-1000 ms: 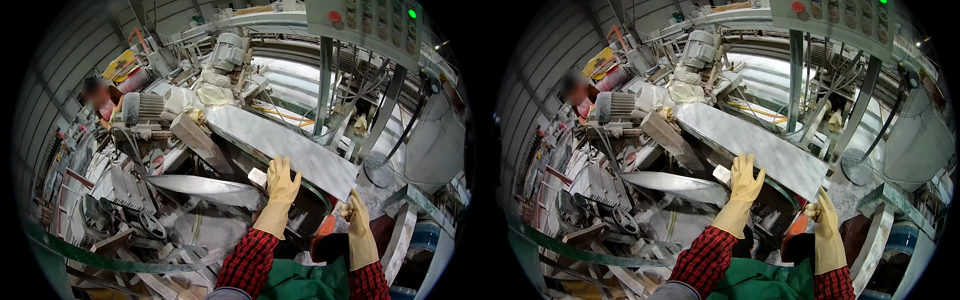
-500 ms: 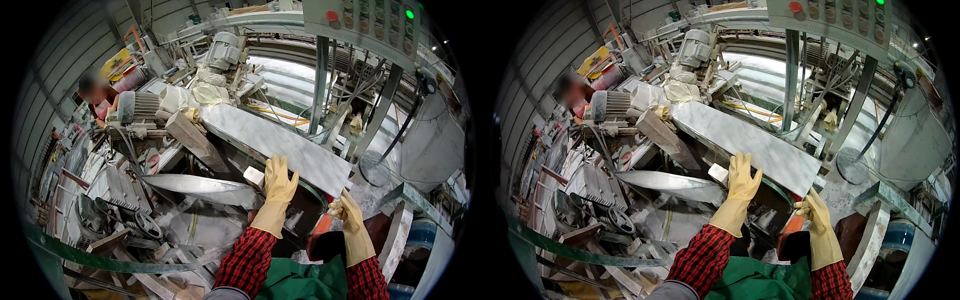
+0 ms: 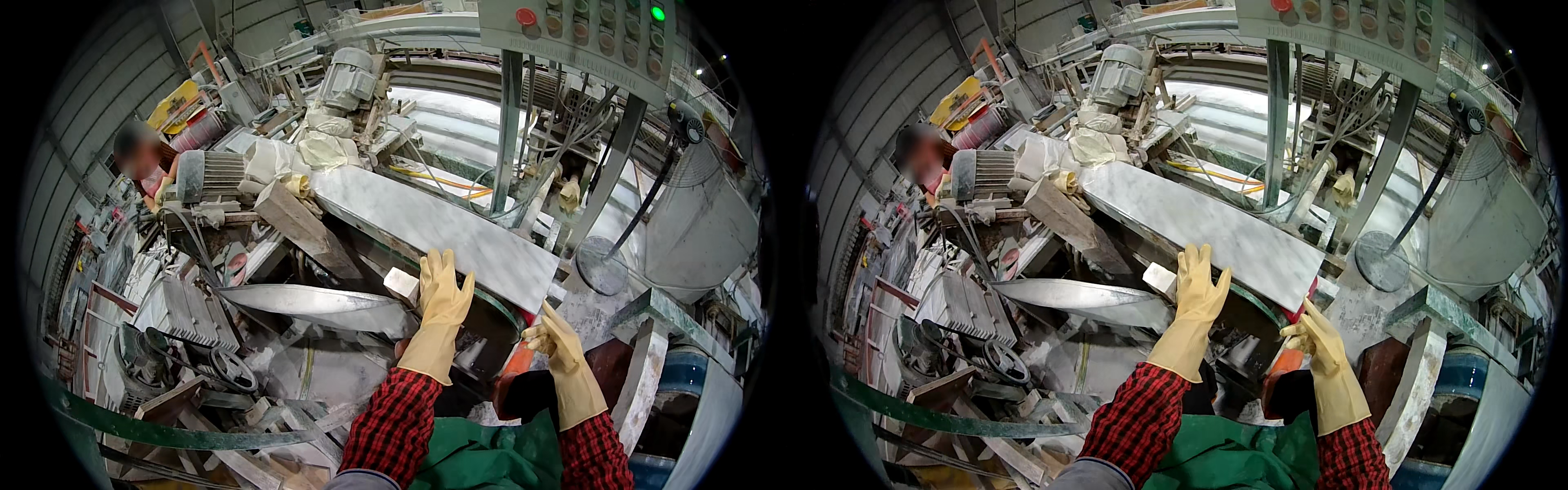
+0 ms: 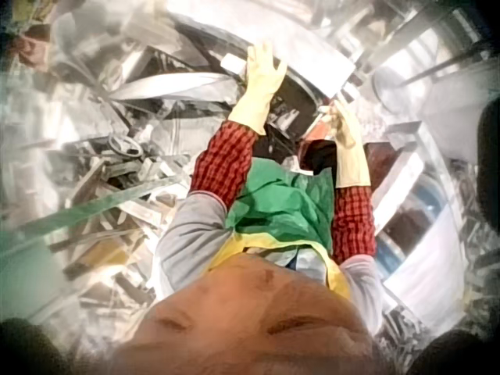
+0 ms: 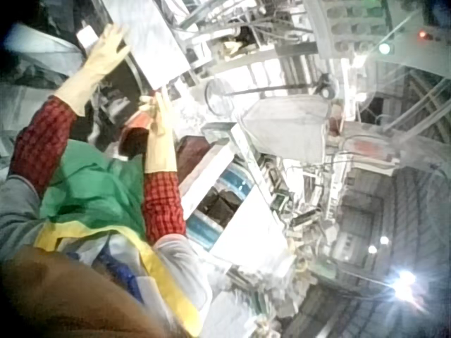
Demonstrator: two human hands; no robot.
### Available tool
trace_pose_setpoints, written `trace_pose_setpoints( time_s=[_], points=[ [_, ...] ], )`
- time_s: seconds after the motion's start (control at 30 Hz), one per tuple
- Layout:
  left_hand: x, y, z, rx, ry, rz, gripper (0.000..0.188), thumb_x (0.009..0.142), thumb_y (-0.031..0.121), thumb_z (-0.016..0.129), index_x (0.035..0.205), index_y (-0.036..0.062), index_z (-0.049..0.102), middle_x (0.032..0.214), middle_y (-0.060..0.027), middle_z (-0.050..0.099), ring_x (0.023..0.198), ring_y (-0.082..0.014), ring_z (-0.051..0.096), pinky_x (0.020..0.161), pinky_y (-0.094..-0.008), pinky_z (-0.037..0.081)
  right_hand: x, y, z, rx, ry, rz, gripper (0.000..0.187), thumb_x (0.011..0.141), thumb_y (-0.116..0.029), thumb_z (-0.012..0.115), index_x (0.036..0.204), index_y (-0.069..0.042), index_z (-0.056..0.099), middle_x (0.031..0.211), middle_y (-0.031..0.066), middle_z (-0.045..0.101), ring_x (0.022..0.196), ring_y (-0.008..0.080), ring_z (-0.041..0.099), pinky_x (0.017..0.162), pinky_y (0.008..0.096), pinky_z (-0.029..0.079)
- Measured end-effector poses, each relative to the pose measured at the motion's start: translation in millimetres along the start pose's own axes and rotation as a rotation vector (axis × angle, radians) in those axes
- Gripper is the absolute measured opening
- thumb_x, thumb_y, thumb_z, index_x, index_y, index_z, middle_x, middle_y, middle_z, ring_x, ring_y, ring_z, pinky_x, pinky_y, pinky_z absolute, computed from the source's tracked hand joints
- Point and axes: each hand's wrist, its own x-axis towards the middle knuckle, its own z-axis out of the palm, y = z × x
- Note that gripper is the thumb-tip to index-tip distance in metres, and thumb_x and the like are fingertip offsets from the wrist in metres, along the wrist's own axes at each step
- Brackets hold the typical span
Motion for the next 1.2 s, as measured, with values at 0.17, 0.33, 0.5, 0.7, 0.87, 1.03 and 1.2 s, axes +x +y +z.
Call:
trace_pose_setpoints(
  time_s=[0.17,0.33,0.5,0.7,0.87,1.03,1.2],
  points=[
    [-2,1,-1,0.061,0.013,0.0,0.065,0.088,0.032,0.068,0.14,0.0005,0.044,0.146,-0.0289,0.036,0.136,-0.051,0.033,0.113,-0.0538,0.032,3,-4,-3,0.056,0.026,-0.07,0.054,0.103,-0.031,0.053,0.15,-0.007,0.043,0.087,0.0112,0.072,0.064,0.0143,0.065,0.056,0.0231,0.044],
    [-2,5,-3,0.087,-0.018,-0.03,0.065,0.089,0.033,0.067,0.139,-0.0002,0.044,0.146,-0.0298,0.035,0.135,-0.0508,0.034,0.113,-0.0548,0.031,11,-6,-12,0.263,0.28,-0.011,0.047,0.102,-0.032,0.054,0.145,-0.015,0.051,0.087,0.0047,0.064,0.063,0.0121,0.055,0.058,0.025,0.043],
    [-2,3,-1,0.088,-0.034,-0.039,0.067,0.09,0.035,0.065,0.143,0.0,0.041,0.148,-0.0302,0.034,0.137,-0.0502,0.033,0.114,-0.0532,0.03,21,-4,-30,0.452,0.402,0.007,0.042,0.1,-0.029,0.059,0.139,-0.014,0.057,0.089,0.0081,0.064,0.063,0.0147,0.057,0.055,0.0251,0.044],
    [-2,-2,1,0.083,-0.036,-0.026,0.067,0.091,0.034,0.064,0.143,0.0002,0.041,0.15,-0.0328,0.032,0.137,-0.0508,0.033,0.114,-0.0523,0.032,26,-3,-40,0.593,0.423,-0.003,0.036,0.099,-0.031,0.062,0.131,-0.013,0.062,0.091,0.0084,0.064,0.062,0.0149,0.053,0.052,0.024,0.041],
    [-3,-5,1,0.051,0.038,0.021,0.062,0.089,0.027,0.068,0.138,-0.0025,0.045,0.144,-0.0339,0.035,0.132,-0.0504,0.037,0.109,-0.0525,0.037,25,2,-44,0.548,0.402,-0.047,0.035,0.098,-0.035,0.063,0.129,-0.02,0.062,0.095,0.0032,0.066,0.073,0.0108,0.062,0.073,0.0262,0.054],
    [-3,-3,3,0.033,0.014,0.02,0.061,0.09,0.026,0.066,0.139,-0.0021,0.044,0.145,-0.0337,0.034,0.133,-0.0515,0.036,0.11,-0.0533,0.037,21,-6,-67,0.704,0.387,-0.145,0.03,0.099,-0.033,0.061,0.126,-0.018,0.063,0.095,0.0035,0.072,0.076,0.0133,0.068,0.076,0.0293,0.058],
    [-2,-4,3,0.019,0.005,0.006,0.062,0.09,0.027,0.066,0.14,-0.0022,0.043,0.147,-0.0355,0.031,0.134,-0.0524,0.034,0.111,-0.0532,0.036,8,-8,-82,0.782,0.364,-0.212,0.031,0.1,-0.035,0.06,0.125,-0.018,0.063,0.097,0.0035,0.074,0.078,0.0145,0.071,0.079,0.033,0.06]
  ],
)
